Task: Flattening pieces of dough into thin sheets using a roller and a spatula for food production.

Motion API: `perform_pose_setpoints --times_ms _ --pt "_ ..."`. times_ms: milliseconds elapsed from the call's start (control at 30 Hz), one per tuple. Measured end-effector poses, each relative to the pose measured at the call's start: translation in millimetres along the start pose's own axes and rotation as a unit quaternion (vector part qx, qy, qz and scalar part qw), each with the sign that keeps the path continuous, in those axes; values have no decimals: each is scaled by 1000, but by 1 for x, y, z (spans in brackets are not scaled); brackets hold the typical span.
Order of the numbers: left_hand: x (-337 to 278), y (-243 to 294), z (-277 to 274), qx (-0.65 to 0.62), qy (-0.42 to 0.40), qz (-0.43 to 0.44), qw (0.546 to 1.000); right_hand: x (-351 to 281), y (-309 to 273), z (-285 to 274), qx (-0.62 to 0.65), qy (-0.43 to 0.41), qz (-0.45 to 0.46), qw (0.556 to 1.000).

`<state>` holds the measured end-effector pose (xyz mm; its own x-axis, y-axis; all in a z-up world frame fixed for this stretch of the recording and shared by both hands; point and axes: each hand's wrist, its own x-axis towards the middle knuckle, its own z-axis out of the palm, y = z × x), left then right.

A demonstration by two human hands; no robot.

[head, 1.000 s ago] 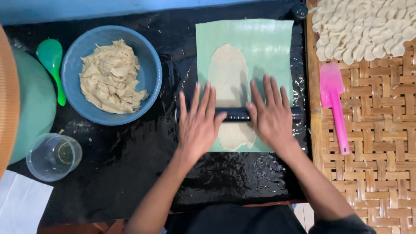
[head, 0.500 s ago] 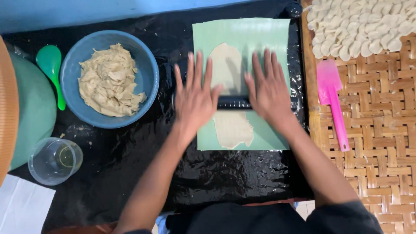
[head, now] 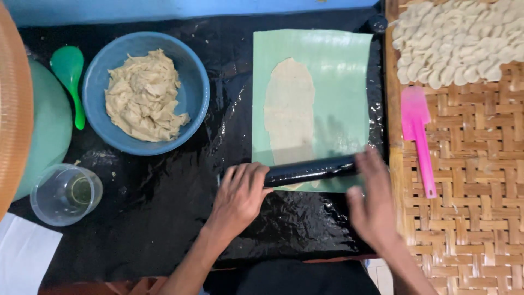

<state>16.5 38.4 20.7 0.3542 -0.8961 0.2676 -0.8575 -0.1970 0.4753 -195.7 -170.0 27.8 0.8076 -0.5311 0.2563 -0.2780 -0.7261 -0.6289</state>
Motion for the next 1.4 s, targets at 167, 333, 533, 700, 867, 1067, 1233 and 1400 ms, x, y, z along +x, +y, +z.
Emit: perform_pose_setpoints --times_ms 167,333,533,700,867,1067,1233,1400 --pt "1 3 -6 -31 66 -143 987 10 45 -43 -188 82 72 976" --pt "-2 -9 -8 38 135 -293 946 -13 87 -46 -326 63 133 934" --pt "-3 -22 -7 156 142 -330 920 -22 106 -41 -297 56 175 937" --pt "3 -3 -21 163 224 -239 930 -28 118 -35 -274 137 131 943" --pt "3 24 -8 -43 231 -198 952 -13 57 -6 -147 190 164 957" --pt "21 35 -17 -293 175 -165 925 4 -59 71 110 60 41 991" --pt "20 0 -52 -306 219 -257 890 60 -128 90 177 -63 -100 977" --pt "12 -55 -122 -16 193 -258 946 157 -149 121 109 -29 -53 992"
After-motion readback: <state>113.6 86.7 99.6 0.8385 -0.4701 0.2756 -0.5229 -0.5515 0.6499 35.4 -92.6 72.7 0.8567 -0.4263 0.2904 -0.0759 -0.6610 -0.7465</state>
